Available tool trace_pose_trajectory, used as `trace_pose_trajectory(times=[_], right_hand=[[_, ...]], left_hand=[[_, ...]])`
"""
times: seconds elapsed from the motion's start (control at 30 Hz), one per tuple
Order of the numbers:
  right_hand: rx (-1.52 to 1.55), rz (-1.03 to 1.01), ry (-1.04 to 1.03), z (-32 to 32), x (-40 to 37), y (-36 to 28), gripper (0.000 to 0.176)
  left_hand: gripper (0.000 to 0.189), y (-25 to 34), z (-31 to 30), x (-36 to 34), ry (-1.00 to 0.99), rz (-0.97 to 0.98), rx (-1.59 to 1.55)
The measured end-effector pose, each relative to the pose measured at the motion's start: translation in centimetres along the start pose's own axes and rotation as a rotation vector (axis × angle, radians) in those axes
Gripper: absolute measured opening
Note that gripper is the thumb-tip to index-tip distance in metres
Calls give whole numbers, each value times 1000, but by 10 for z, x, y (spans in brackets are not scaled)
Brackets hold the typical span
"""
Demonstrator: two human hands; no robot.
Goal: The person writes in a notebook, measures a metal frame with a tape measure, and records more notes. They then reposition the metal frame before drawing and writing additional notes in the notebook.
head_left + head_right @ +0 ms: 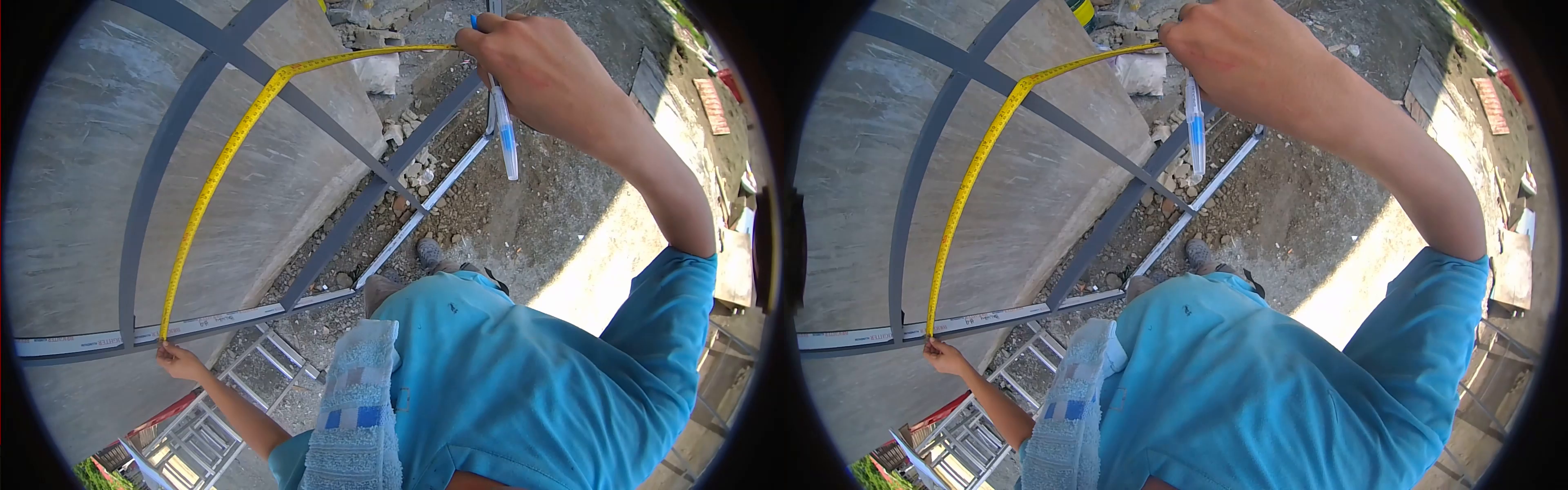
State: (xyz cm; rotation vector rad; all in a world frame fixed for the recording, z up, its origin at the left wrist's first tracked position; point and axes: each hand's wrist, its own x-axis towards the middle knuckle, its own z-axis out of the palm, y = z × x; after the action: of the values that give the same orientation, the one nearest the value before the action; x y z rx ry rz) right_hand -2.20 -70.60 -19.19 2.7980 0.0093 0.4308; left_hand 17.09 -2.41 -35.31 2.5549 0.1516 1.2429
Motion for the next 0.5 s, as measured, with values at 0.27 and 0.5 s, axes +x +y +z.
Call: trace_pose_trajectory(times=[0.27,0.5], right_hand=[[-5,-65,-183,-18,1,7,15],[211,163,-261,88,-46,7,25]], left_hand=[[17,45,-27,15,-37,521,419],[18,61,-12,-6,-569,796,569]])
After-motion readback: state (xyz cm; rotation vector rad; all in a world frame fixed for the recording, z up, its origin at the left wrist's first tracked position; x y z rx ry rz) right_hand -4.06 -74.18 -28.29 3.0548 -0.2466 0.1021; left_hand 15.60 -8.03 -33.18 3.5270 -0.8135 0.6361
